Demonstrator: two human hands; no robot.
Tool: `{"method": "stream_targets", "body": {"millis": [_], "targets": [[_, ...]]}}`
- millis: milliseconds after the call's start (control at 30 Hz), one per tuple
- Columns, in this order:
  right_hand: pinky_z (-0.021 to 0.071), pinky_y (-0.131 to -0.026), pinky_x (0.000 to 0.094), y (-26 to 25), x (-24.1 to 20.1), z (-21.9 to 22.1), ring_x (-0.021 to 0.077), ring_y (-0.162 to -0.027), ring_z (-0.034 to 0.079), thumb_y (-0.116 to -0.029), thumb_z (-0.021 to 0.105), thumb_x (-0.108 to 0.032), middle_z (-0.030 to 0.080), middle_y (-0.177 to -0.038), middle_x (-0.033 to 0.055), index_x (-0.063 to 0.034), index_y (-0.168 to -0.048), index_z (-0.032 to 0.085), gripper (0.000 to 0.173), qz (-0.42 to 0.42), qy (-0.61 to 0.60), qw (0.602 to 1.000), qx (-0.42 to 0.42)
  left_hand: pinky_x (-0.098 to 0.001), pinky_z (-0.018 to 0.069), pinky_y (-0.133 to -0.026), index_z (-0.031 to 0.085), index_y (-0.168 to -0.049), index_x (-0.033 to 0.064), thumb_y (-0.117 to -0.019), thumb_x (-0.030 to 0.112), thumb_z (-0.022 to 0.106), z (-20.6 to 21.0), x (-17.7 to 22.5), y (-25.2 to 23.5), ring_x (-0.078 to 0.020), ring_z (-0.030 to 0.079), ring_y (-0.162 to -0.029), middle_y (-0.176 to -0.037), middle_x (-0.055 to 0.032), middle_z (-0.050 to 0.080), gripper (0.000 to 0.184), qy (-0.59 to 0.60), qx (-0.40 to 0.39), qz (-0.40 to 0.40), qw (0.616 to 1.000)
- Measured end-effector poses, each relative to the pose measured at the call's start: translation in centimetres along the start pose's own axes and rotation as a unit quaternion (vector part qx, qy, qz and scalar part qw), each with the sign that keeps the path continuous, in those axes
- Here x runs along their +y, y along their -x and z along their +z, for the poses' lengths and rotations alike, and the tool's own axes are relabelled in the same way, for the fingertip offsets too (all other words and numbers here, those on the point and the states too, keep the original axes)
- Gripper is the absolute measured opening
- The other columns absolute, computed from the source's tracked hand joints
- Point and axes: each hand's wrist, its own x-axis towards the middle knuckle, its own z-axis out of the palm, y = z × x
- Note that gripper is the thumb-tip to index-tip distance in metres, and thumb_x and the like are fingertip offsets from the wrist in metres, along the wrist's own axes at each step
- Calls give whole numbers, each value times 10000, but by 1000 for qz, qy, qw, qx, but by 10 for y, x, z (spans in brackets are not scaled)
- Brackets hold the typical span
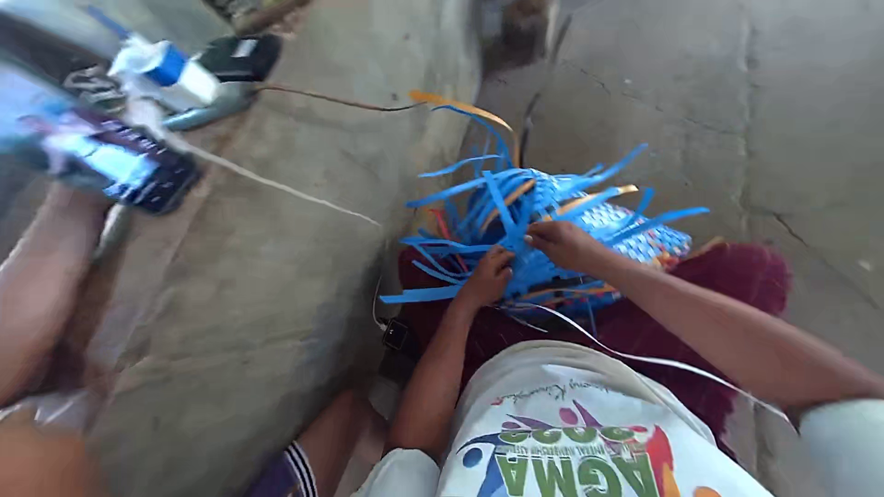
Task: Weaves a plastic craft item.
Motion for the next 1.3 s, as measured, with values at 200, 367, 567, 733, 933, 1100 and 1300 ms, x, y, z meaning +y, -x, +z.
{"method": "stream_targets", "body": {"millis": [200, 367, 567, 733, 933, 1100, 1300], "targets": [[536, -760, 638, 6, 59, -28, 428, -915, 705, -1063, 547, -191, 711, -967, 215, -4, -1035, 703, 246, -92, 176, 980, 0, -461, 520, -987, 683, -1127, -90, -997, 191, 648, 6, -11, -2, -297, 639, -1093, -1154, -223, 650, 311, -25, 18, -18, 999], [522, -734, 658, 28, 130, -69, 455, -921, 687, -1058, 556, -162, 687, -960, 223, -12, -1011, 708, 219, -8, 232, 973, 14, -372, 526, -879, 681, -1026, -63, -1033, 127, 570, 10, -11, -7, -204, 622, -956, -1050, -157, 634, 220, 11, 34, -14, 999], [377, -988, 736, 18, 139, -66, 559, -1237, 509, -976, 687, -139, 610, -1231, 328, -14, -1086, 750, 179, 67, 263, 957, 98, -347, 490, -726, 658, -830, -30, -988, 108, 612, 26, 3, -13, -180, 560, -770, -857, -106, 581, 215, -47, 125, -65, 989], [390, -1002, 715, 2, 73, -30, 544, -1151, 563, -934, 617, 15, 649, -1148, 299, -29, -1200, 717, 288, -89, 215, 946, 228, -444, 529, -797, 652, -990, -66, -979, 291, 696, 35, 12, -17, -270, 638, -842, -898, -173, 652, 360, -71, 166, -133, 975], [410, -1035, 661, -40, 43, 17, 447, -1193, 606, -1058, 563, -258, 680, -1210, 259, 15, -1374, 612, 420, -27, -2, 999, 42, -619, 458, -993, 678, -1218, -43, -948, 318, 703, 44, 13, -20, -424, 634, -1103, -1125, -241, 680, 452, -233, 217, -85, 944], [450, -924, 640, -36, 36, 31, 353, -922, 646, -1019, 641, -309, 668, -919, 182, 26, -1060, 678, 339, -33, -125, 988, 85, -650, 395, -1002, 707, -1202, -3, -895, 290, 707, 41, 16, -24, -470, 556, -1146, -1178, -254, 620, 425, -323, 235, -11, 917], [485, -957, 562, -17, 73, 26, 392, -1102, 617, -1005, 544, -176, 651, -1139, 193, -51, -1072, 721, 227, -214, 54, 935, 276, -525, 488, -1012, 670, -1214, -43, -1028, 299, 628, 11, 23, -42, -340, 636, -1127, -1193, -227, 657, 392, -113, 25, -189, 975]]}}
